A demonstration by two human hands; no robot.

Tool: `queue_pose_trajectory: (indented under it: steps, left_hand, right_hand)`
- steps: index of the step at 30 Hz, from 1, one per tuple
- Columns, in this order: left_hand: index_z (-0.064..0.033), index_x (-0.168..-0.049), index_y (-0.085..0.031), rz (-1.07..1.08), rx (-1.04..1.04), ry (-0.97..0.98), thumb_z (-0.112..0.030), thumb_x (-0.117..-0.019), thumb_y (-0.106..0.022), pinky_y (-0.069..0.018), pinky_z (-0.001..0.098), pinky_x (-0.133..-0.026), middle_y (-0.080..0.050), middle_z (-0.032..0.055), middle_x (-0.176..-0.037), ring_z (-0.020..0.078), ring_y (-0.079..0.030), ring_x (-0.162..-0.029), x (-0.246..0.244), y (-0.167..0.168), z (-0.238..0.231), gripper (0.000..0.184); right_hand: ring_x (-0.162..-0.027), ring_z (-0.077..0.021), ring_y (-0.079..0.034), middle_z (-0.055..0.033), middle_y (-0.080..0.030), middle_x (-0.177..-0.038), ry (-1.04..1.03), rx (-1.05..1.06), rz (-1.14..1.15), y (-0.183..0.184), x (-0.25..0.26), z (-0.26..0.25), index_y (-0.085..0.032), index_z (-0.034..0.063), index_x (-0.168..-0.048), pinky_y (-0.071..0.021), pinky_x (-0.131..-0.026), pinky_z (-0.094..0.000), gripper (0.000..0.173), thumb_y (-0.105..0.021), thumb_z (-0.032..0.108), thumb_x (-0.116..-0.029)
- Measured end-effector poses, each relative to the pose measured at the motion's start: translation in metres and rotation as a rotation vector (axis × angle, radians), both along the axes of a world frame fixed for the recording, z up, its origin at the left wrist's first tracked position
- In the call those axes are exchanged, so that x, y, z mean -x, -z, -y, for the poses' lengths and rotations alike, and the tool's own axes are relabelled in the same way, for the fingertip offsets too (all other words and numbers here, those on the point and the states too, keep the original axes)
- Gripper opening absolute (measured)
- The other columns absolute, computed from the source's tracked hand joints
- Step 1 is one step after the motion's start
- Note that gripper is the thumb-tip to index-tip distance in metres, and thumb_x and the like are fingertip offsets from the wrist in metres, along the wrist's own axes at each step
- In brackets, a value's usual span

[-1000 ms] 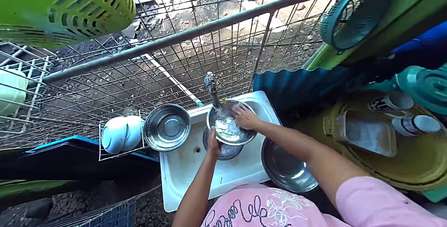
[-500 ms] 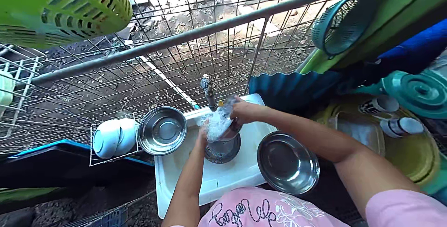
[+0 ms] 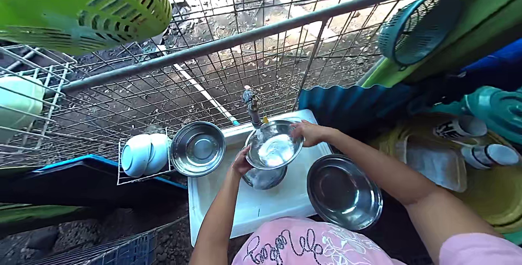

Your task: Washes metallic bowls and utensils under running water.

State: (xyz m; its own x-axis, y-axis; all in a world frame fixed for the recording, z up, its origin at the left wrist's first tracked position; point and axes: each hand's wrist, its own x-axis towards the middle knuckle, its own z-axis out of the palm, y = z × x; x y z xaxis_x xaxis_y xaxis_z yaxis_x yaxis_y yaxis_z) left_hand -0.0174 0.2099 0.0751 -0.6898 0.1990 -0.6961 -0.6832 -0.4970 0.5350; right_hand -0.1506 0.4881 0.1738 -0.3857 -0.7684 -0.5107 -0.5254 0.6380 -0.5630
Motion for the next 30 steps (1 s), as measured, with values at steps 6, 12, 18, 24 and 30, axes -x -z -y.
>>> queue_pose_trajectory:
  steps: [6, 12, 18, 24, 30]
  left_hand:
    - [-0.017, -0.163, -0.013, -0.011, 0.289, -0.216, -0.036, -0.1134, -0.03, -0.055, 0.051, -0.091, -0.05, 0.0261, -0.145, 0.0365, -0.062, -0.118, -0.007, -0.023, -0.032, 0.056]
    - [-0.0106, -0.163, -0.014, -0.131, 0.369, -0.302, -0.032, -0.1137, -0.029, -0.0518, 0.0485, -0.098, -0.043, 0.0264, -0.151, 0.034, -0.056, -0.126, -0.02, -0.03, -0.061, 0.056]
    - [0.0004, -0.161, -0.013, -0.261, 0.479, -0.505, -0.025, -0.1134, -0.03, -0.0339, 0.0392, -0.119, -0.027, 0.0244, -0.163, 0.0249, -0.038, -0.147, -0.027, -0.022, -0.01, 0.057]
    - [-0.0038, -0.162, -0.012, -0.349, 0.457, -0.53, -0.013, -0.1106, -0.036, -0.0365, 0.0389, -0.117, -0.023, 0.0218, -0.165, 0.0241, -0.038, -0.146, -0.011, -0.02, -0.017, 0.058]
    - [-0.0077, -0.163, -0.013, -0.234, 0.331, -0.482, -0.018, -0.1125, -0.033, -0.0456, 0.0387, -0.109, -0.038, 0.0212, -0.156, 0.023, -0.051, -0.134, -0.014, -0.034, -0.042, 0.055]
  right_hand:
    - [-0.157, -0.041, -0.017, -0.0229, -0.019, -0.169, 0.361, -0.06, -0.194, 0.069, -0.007, 0.057, -0.04, -0.0004, -0.155, -0.0135, -0.124, -0.0659, 0.069, -0.064, 0.001, -0.0907]
    - [-0.156, -0.0389, -0.024, -0.0307, -0.027, -0.164, 0.605, 0.339, -0.045, 0.095, -0.073, 0.152, -0.029, -0.012, -0.155, -0.0183, -0.128, -0.05, 0.062, -0.04, 0.028, -0.1096]
    - [-0.152, -0.0418, -0.032, -0.0251, -0.044, -0.157, -0.165, 0.012, -0.01, 0.079, -0.067, 0.076, -0.048, -0.001, -0.15, -0.0123, -0.126, -0.0616, 0.075, -0.054, 0.056, -0.102]
    - [-0.159, -0.0406, -0.01, -0.0215, -0.024, -0.168, -0.134, -0.187, -0.185, 0.098, -0.026, 0.069, -0.045, 0.0019, -0.154, 0.0107, -0.119, -0.0724, 0.101, -0.056, 0.078, -0.0879]
    - [-0.16, -0.0334, -0.011, -0.0162, -0.024, -0.17, 0.38, 0.045, -0.45, 0.107, -0.032, 0.093, -0.036, 0.0048, -0.159, 0.0065, -0.122, -0.0699, 0.076, -0.047, 0.056, -0.1036]
